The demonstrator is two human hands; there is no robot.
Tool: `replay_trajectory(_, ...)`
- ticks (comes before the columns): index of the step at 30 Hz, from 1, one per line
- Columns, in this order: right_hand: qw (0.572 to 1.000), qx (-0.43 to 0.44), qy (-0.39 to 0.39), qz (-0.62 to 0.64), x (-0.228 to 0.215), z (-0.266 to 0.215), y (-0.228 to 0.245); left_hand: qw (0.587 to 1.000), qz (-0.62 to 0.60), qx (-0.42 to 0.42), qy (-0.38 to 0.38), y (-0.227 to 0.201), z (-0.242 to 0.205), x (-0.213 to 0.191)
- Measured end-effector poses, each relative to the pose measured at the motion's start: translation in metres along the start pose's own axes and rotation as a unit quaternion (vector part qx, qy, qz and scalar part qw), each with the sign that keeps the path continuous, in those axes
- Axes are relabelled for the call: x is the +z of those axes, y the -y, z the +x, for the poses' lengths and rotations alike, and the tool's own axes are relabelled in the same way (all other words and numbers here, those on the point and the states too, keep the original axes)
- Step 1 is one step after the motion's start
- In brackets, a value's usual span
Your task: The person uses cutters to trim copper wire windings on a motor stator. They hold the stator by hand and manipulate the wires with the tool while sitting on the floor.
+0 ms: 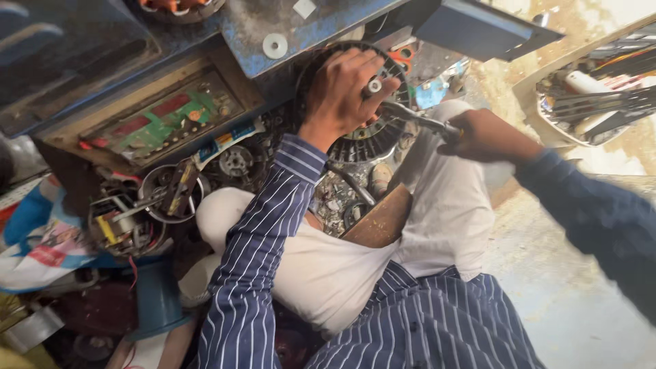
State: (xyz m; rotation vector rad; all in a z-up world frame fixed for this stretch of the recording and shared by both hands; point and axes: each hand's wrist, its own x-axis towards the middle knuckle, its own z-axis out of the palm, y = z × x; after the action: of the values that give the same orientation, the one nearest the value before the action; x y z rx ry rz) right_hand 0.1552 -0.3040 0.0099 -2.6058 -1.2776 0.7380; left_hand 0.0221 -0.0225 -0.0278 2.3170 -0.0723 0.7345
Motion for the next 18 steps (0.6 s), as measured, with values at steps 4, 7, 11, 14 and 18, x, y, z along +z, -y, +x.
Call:
replay_trajectory(4,0.967,0.087,0.223,0.092,-0.031,0.047,-0.014,0.993,-0.024,-0.078,0.085,0.019,0.005,0.009)
replay_trajectory(7,0.927,0.151,0.331,0.095,-0.043,0.078,-0.013,0.998,-0.052,0.009,-0.038,0.026,0.005,0.012)
replay_trajectory(11,0.931,0.065,0.349,0.081,-0.053,0.092,-0.011,0.991,-0.089,-0.092,0.039,0.026,0.004,0.007)
replay_trajectory(14,0.921,0.153,0.350,0.075,-0.048,0.090,-0.003,0.994,-0.089,-0.059,-0.011,0.031,0.005,0.017)
replay_trajectory(18,0.920,0.136,0.366,0.039,-0.048,0.087,0.002,0.995,-0.063,-0.080,0.010,0.028,0.004,0.003)
